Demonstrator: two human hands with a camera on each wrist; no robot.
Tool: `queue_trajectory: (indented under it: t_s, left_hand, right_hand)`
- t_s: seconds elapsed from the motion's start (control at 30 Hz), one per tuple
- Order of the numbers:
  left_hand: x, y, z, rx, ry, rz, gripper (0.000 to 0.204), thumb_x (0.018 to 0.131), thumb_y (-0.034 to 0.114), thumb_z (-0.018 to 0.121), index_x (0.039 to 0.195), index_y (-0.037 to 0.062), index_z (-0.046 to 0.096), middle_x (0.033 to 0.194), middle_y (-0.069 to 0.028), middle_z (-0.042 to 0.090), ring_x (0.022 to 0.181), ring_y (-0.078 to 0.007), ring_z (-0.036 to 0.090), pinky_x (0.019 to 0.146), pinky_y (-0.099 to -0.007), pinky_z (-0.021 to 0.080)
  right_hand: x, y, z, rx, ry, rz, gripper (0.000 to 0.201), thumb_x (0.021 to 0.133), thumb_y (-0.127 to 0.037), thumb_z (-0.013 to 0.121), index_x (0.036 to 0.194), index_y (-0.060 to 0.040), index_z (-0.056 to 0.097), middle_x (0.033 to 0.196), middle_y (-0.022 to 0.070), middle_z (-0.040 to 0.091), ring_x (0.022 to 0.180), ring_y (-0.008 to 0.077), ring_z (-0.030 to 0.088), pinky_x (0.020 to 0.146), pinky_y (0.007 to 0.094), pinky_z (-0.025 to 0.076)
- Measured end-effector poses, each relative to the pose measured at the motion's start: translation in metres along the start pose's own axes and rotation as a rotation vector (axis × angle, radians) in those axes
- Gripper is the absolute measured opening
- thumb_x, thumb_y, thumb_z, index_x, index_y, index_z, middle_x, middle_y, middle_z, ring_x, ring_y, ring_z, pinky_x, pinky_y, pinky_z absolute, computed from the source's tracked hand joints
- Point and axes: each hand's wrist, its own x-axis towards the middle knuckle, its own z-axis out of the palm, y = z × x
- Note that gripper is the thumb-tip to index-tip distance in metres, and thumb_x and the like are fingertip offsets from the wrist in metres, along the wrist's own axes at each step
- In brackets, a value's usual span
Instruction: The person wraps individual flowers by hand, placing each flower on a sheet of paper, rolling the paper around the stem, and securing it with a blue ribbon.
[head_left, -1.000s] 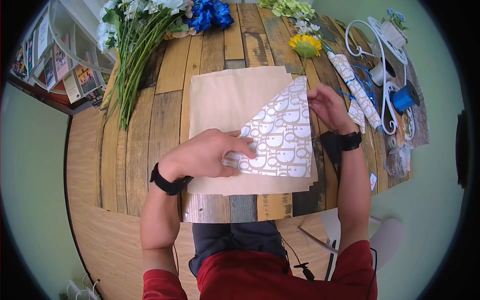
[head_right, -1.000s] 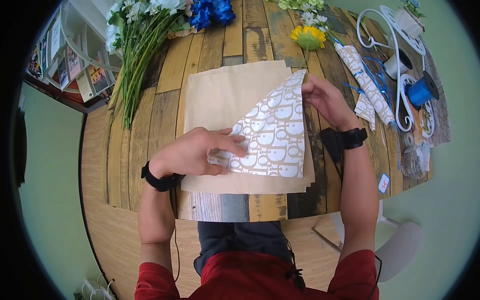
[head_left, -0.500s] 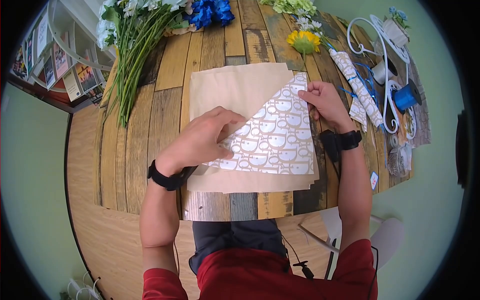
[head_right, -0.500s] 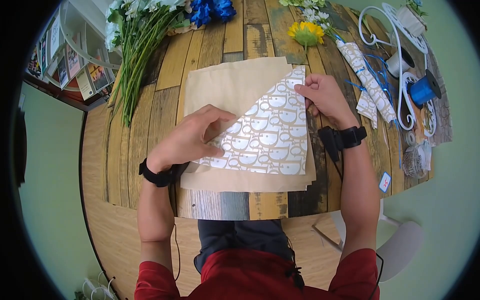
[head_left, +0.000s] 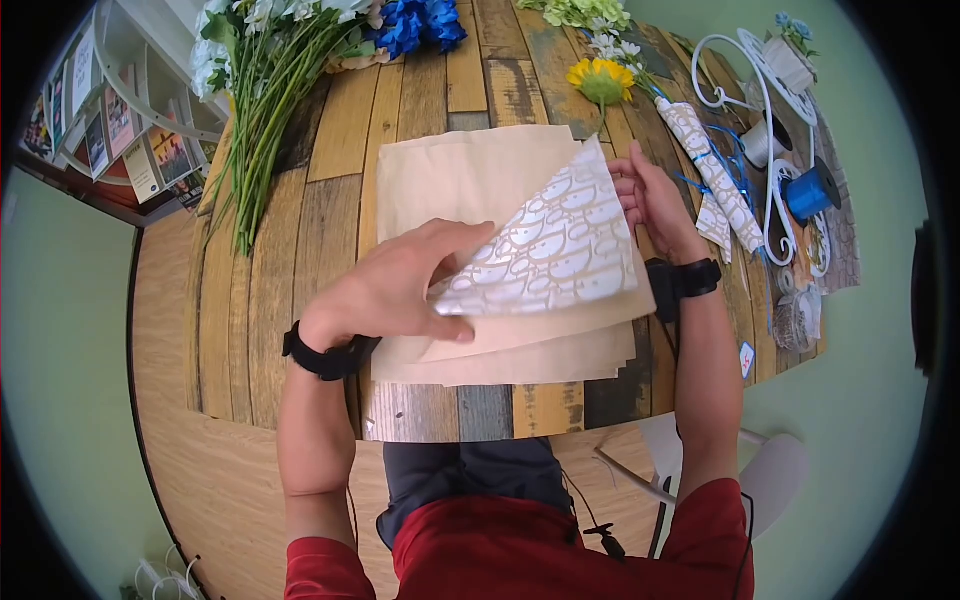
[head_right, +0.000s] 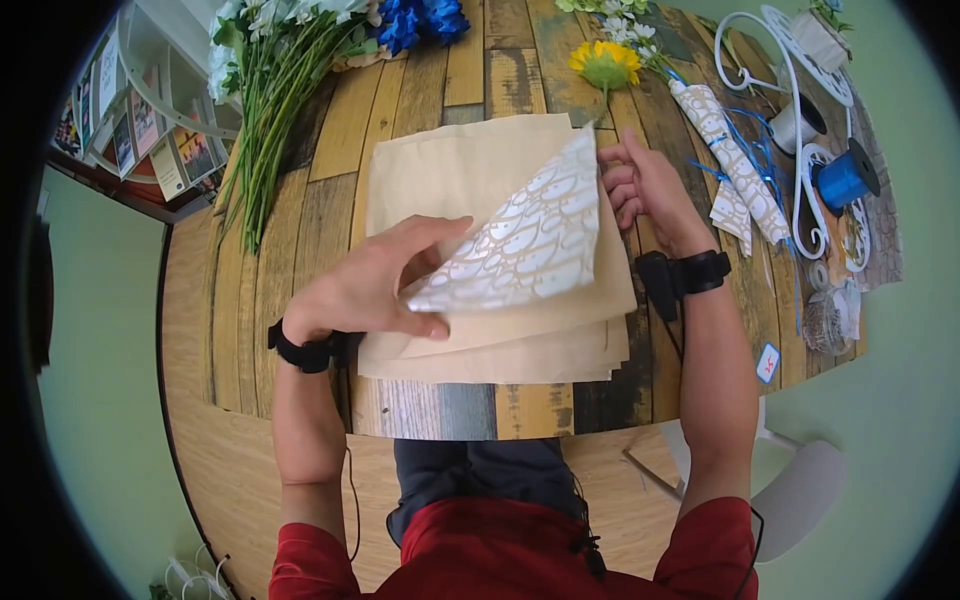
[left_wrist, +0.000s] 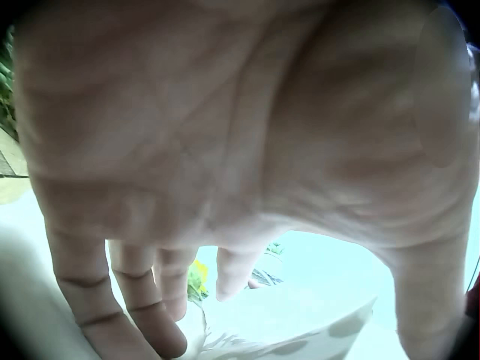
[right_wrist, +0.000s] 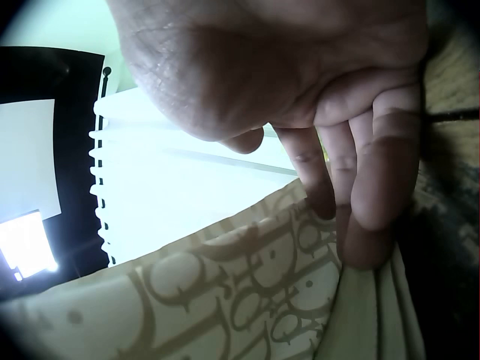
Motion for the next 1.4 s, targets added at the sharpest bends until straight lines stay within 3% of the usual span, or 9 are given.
queue_trajectory:
  t_s: [0.13,0.33,0.57,0.63,0.77,0.83,0.93,1.13,1.4]
  left_hand:
    - [0.006,-0.018,0.004,-0.13,0.207,0.052,0.035,0.091,0.018,0.07,0.117,-0.0029,0.061,0.086,-0.0085,0.065,0.073,-0.0138,0.057,0.068,-0.0293,0.05]
    - [0.005,-0.015,0.001,0.039,0.305,-0.109,0.039,0.095,0.027,0.065,0.081,-0.0089,0.061,0.057,-0.01,0.047,0.055,-0.0141,0.04,0.051,-0.0343,0.04]
    - [0.01,-0.019,0.002,0.212,0.31,-0.176,0.041,0.094,0.026,0.065,0.078,-0.0103,0.059,0.056,-0.0174,0.042,0.052,-0.0193,0.037,0.052,-0.0357,0.04]
    - [0.01,-0.009,0.0,0.271,0.306,-0.252,0.044,0.09,0.029,0.067,0.073,-0.0112,0.06,0.062,-0.0291,0.053,0.057,-0.0433,0.055,0.057,-0.0459,0.045]
    - [0.012,-0.013,0.005,0.199,0.499,-0.273,0.038,0.086,0.03,0.071,0.084,-0.0079,0.064,0.072,-0.0238,0.062,0.067,-0.0382,0.061,0.064,-0.0441,0.049]
    - [0.016,-0.017,0.008,0.477,0.963,-0.172,0.033,0.077,0.028,0.079,0.091,0.0003,0.068,0.078,-0.0104,0.065,0.062,-0.0265,0.059,0.062,-0.037,0.05]
    - [0.012,-0.004,0.001,0.597,1.021,0.014,0.03,0.075,0.027,0.079,0.091,0.0034,0.069,0.085,-0.0084,0.066,0.065,-0.0257,0.06,0.064,-0.0347,0.05]
    - [0.005,-0.002,0.013,0.455,0.249,-0.135,0.027,0.076,0.027,0.077,0.086,0.0029,0.069,0.073,-0.0093,0.067,0.062,-0.0246,0.062,0.062,-0.0346,0.05]
    - [0.013,0.022,0.032,0.112,0.143,-0.084,0.019,0.079,0.017,0.078,0.079,0.0003,0.068,0.067,-0.0122,0.066,0.058,-0.0204,0.062,0.057,-0.0315,0.048]
  right_hand:
    - [0.001,0.0,-0.001,-0.072,-0.02,-0.035,0.059,0.098,-0.054,0.046,0.11,0.0019,0.059,0.072,0.0082,0.066,0.049,0.0106,0.06,0.039,0.0204,0.044]
    - [-0.012,-0.015,0.008,-0.19,-0.074,-0.011,0.057,0.095,-0.054,0.052,0.096,0.0017,0.063,0.073,0.0113,0.068,0.05,0.0111,0.062,0.039,0.0188,0.044]
    - [-0.007,-0.007,0.007,-0.127,-0.045,-0.047,0.052,0.093,-0.052,0.057,0.084,-0.001,0.066,0.071,0.0065,0.066,0.05,0.0095,0.06,0.041,0.0188,0.044]
    - [-0.01,-0.008,0.013,-0.102,-0.028,-0.067,0.042,0.092,-0.042,0.062,0.081,-0.0019,0.066,0.069,0.0028,0.064,0.051,0.008,0.059,0.043,0.0197,0.044]
    - [-0.006,-0.003,0.002,-0.209,-0.091,-0.078,0.03,0.09,-0.031,0.064,0.08,-0.0029,0.065,0.067,-0.0001,0.062,0.052,0.0066,0.059,0.045,0.0206,0.045]
    - [-0.009,-0.008,0.001,-0.245,-0.135,-0.022,0.017,0.089,-0.02,0.065,0.084,-0.0038,0.065,0.071,-0.0022,0.063,0.058,0.0032,0.057,0.053,0.0193,0.043]
    - [-0.004,-0.001,0.003,-0.261,-0.095,-0.039,0.017,0.09,-0.019,0.065,0.083,-0.004,0.063,0.067,-0.0032,0.06,0.051,0.0022,0.053,0.045,0.0181,0.039]
    - [-0.012,-0.005,0.008,-0.322,-0.051,-0.015,0.018,0.09,-0.019,0.065,0.083,-0.0042,0.059,0.059,-0.003,0.057,0.038,0.0026,0.044,0.033,0.0188,0.03]
    - [-0.011,0.002,0.02,-0.273,0.048,-0.052,0.024,0.088,-0.015,0.066,0.098,-0.0004,0.051,0.062,0.0025,0.058,0.04,0.0078,0.049,0.033,0.0222,0.034]
